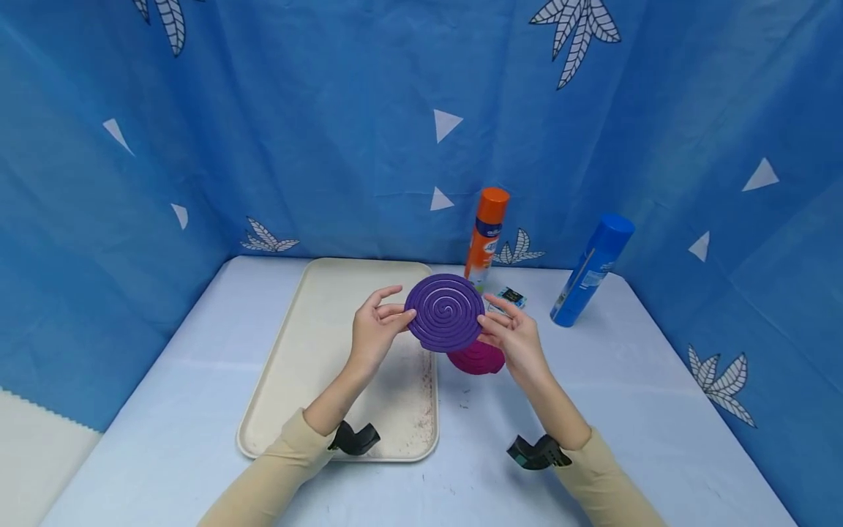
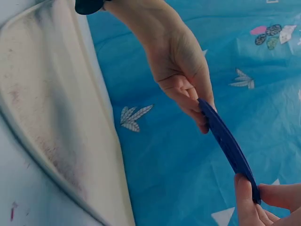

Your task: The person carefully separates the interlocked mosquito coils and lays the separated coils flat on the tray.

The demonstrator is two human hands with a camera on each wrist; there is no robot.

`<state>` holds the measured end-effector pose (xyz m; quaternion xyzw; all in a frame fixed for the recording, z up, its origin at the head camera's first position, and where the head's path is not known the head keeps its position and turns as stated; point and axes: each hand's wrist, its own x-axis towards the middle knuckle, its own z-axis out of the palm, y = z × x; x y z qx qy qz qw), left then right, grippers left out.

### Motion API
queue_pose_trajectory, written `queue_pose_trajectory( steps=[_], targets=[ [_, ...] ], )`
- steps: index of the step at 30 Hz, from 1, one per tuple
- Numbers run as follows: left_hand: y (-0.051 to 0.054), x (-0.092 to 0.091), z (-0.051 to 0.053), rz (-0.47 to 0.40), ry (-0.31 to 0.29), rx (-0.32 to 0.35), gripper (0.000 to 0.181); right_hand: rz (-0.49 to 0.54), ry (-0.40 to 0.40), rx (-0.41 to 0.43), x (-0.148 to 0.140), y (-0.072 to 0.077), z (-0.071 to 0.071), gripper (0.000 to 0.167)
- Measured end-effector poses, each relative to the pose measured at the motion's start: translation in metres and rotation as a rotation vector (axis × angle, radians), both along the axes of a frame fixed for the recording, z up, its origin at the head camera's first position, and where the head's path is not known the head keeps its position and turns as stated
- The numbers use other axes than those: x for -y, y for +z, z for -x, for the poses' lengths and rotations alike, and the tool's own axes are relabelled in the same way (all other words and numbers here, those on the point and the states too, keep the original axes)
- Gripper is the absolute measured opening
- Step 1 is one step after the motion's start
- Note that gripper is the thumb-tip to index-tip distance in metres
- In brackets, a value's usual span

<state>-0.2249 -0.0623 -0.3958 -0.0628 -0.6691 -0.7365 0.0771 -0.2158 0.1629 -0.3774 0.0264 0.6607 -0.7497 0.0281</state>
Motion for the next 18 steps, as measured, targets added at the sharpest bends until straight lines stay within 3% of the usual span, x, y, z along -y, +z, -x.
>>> queue_pose_trajectory(
  steps=[5,12,15,18],
  targets=[
    [0.006,0.008,0.001,0.036,0.019,-0.007,0.04,-0.007,0.01,-0.074,0.008,0.005,0.001,0.049],
    [0.003,0.007,0.003,0.176,0.061,-0.036,0.037,-0.003,0.014,-0.078,0.009,0.009,-0.001,0.048],
    [0.0,0.004,0.001,0.292,0.043,-0.062,0.038,0.03,0.018,-0.07,0.011,0.008,-0.001,0.047],
    [-0.003,-0.002,-0.005,0.406,-0.031,-0.085,0.039,0.079,0.048,-0.052,0.016,0.006,-0.001,0.047]
  ],
)
